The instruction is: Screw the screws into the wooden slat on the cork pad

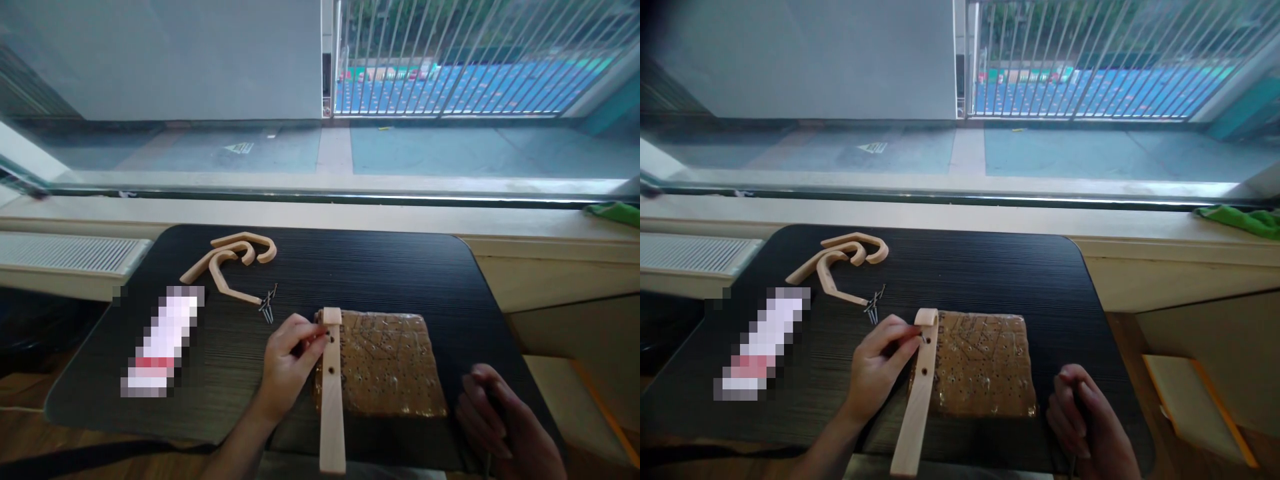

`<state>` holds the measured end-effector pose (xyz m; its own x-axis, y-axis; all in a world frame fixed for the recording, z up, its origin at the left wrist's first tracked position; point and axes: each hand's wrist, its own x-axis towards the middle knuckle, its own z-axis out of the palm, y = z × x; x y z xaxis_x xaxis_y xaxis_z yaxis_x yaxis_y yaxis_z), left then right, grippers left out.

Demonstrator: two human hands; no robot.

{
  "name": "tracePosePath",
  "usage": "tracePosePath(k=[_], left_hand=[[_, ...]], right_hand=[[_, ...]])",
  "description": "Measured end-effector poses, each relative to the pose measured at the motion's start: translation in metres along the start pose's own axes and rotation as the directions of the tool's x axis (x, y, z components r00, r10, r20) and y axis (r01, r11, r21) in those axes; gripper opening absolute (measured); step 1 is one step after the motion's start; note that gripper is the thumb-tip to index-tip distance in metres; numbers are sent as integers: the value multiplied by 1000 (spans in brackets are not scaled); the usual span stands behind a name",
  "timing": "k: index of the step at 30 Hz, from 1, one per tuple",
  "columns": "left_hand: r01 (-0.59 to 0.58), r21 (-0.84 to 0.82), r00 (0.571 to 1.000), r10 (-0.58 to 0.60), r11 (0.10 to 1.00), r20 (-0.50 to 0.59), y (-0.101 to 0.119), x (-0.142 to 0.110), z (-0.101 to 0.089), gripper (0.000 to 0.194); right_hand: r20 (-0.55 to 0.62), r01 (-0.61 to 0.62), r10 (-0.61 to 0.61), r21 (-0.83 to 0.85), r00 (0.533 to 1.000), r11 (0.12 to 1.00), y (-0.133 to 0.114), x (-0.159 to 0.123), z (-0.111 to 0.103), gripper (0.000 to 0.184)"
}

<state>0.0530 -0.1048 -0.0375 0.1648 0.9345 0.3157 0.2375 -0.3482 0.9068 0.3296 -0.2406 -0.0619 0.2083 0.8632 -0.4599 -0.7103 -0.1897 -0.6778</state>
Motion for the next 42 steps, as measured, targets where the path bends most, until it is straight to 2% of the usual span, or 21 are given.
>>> tracePosePath(k=[3,6,7,9,11,13,15,16,18,20,22,28,32,36,42], left_hand=[[-50,30,999,50,998,-3,-2,0,1,11],[-96,61,995,96,994,4,-4,0,2,12],[-104,69,995,104,992,8,-4,0,2,12],[-119,79,993,118,990,22,-6,0,2,14],[-140,82,990,138,987,37,-7,0,1,15],[-166,81,985,163,983,49,-8,0,1,15],[-188,80,981,184,979,59,-9,0,2,13],[-195,79,980,190,978,63,-9,1,2,12],[-201,83,978,195,976,68,-9,1,2,10],[-202,87,978,197,975,62,-9,0,1,8],[-201,85,979,196,976,62,-9,0,1,8],[-202,61,975,195,978,103,-7,0,1,10],[-189,69,978,181,980,104,-9,1,-1,10],[-79,73,995,75,994,61,-9,1,-4,16],[31,47,995,-35,998,94,-9,-2,-3,25]], right_hand=[[11,3,-3,-22,1000,1000,0,-1,2,18],[-31,56,-60,-113,998,992,-5,-4,10,17],[-55,105,-116,-166,992,981,-8,-6,15,17],[-32,226,-244,-279,969,933,-18,-8,27,17],[92,342,-331,-355,939,870,-31,-9,45,17],[172,441,-410,-460,896,770,-41,-7,70,20],[234,461,-421,-658,876,595,-44,-2,99,19],[296,467,-393,-748,871,471,-42,2,113,17],[469,540,-287,-797,835,269,-31,12,137,17],[553,581,-191,-801,811,146,-16,22,151,21],[584,600,-163,-797,795,71,-2,30,158,23],[579,590,-189,-807,793,2,14,36,161,26],[555,568,-205,-823,806,4,16,40,163,24],[554,569,-190,-822,811,31,18,42,163,24],[536,552,-172,-832,826,58,17,41,164,22]])
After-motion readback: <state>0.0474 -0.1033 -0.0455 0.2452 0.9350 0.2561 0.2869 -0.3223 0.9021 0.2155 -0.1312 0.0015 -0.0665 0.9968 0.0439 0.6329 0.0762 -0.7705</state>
